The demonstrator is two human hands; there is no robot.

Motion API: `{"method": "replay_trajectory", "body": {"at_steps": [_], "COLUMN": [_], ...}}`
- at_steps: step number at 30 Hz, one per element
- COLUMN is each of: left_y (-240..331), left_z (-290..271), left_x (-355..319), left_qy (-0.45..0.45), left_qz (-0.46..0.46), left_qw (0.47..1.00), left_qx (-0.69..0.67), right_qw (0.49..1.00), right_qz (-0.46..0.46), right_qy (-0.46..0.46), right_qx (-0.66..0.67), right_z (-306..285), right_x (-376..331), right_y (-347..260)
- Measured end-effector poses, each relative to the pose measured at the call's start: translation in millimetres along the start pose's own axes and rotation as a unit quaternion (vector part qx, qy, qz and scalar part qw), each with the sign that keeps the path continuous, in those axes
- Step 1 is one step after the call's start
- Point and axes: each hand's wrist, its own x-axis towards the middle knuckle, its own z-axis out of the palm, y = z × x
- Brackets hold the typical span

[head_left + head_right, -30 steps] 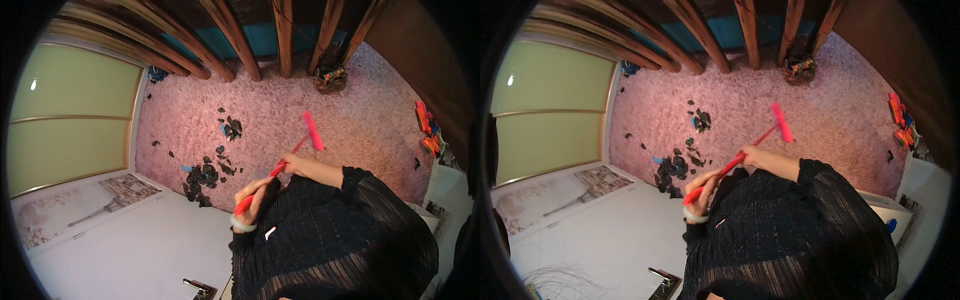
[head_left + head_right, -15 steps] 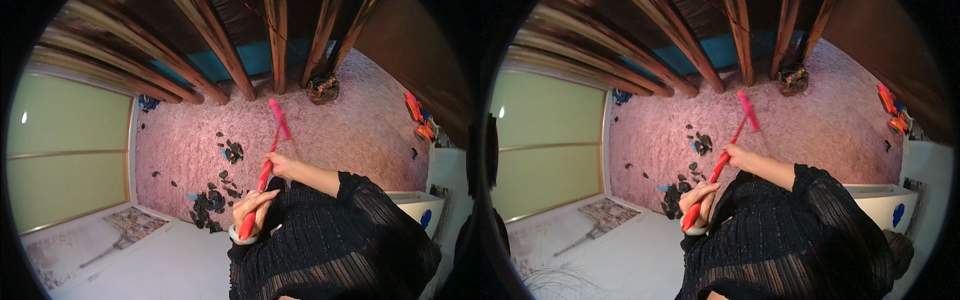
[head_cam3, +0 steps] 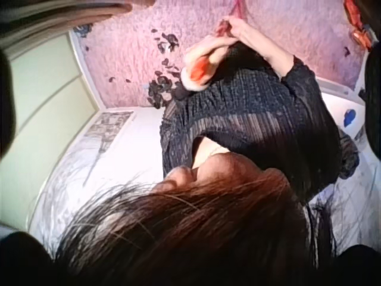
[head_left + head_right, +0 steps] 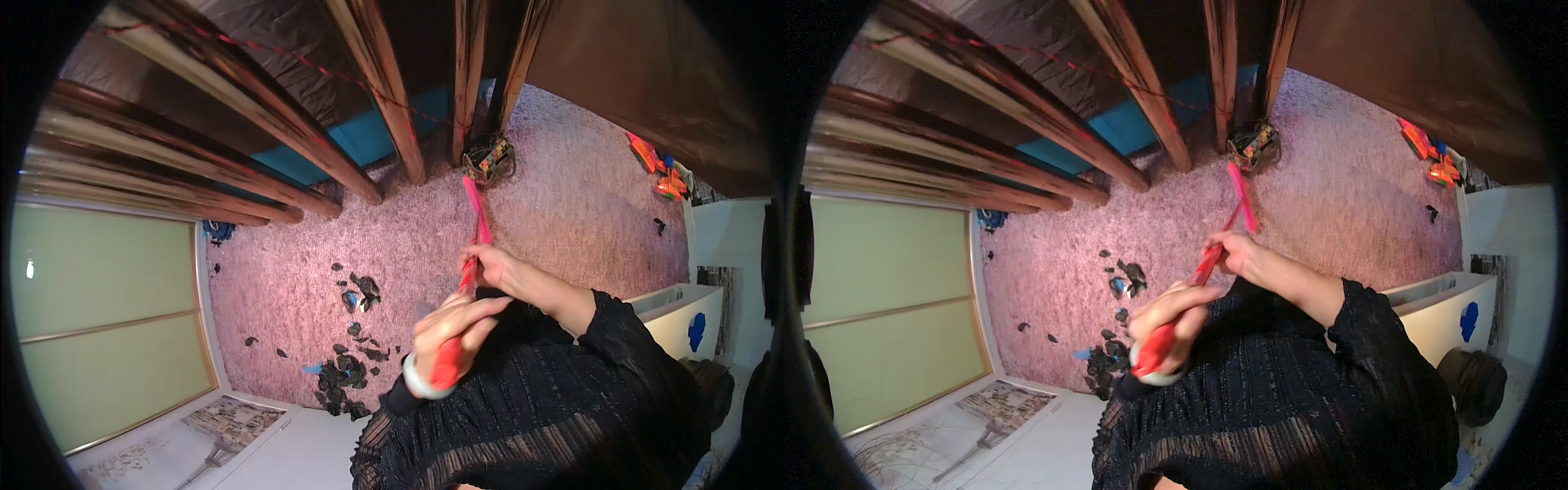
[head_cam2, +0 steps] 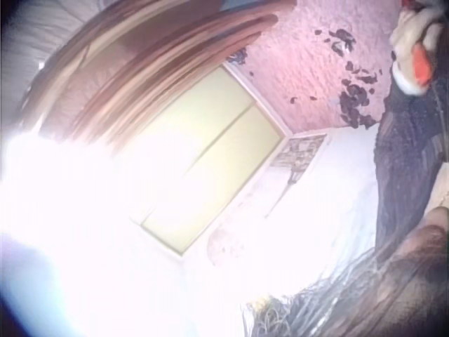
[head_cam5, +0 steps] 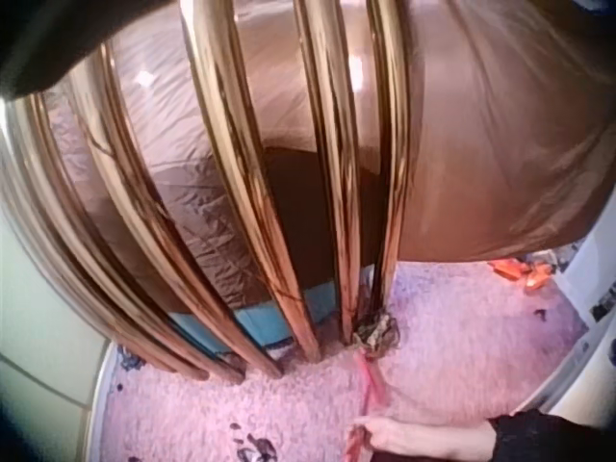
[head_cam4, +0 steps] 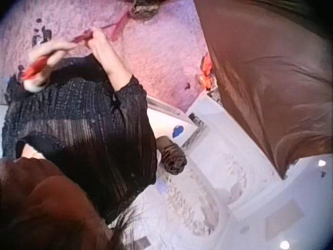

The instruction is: The person sweeps a pink carpeted floor using a pink broom, gathering scattered debris into a pile near the wall. The person moves around the room to collect debris from different areas and consolidates it.

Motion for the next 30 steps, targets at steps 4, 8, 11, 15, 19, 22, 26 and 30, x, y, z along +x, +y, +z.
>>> {"method": "replay_trajectory", "body": {"at_steps": [4, 8, 11, 15, 19, 22, 26, 30], "left_y": [-7.6, -66.4, -122.9, -112.8, -47.4, -18.5, -5.3, -18.4], "left_z": [20.6, 52.0, 62.3, 67.7, 49.8, 36.6, 29.7, 9.2], "left_x": [10.2, 18.5, 11.4, 7.2, 10.3, 6.7, 7.0, 5.6], "left_qy": [0.11, 0.105, 0.041, 0.142, 0.235, 0.243, 0.202, 0.2], "left_qz": [-0.134, -0.155, -0.242, -0.289, -0.278, -0.265, -0.106, -0.048], "left_qw": [0.983, 0.978, 0.962, 0.946, 0.929, 0.925, 0.969, 0.977], "left_qx": [-0.056, -0.094, -0.118, -0.046, 0.074, 0.12, 0.095, 0.052], "right_qw": [0.992, 0.992, 0.985, 0.988, 0.975, 0.962, 0.954, 0.964], "right_qz": [0.029, 0.002, 0.035, 0.111, 0.214, 0.264, 0.27, 0.25], "right_qy": [0.038, 0.074, 0.118, 0.096, 0.048, 0.0, -0.021, 0.031], "right_qx": [0.117, 0.104, 0.119, 0.056, -0.03, -0.069, -0.127, -0.089], "right_z": [-45.1, -112.6, -151.5, -145.0, -76.8, -37.0, 3.1, 13.2], "right_x": [27.3, 53.8, 80.5, 142.0, 164.6, 157.0, 99.6, 97.9], "right_y": [-32.6, -77.8, -115.6, -100.3, -30.7, -7.1, -9.5, -40.2]}}
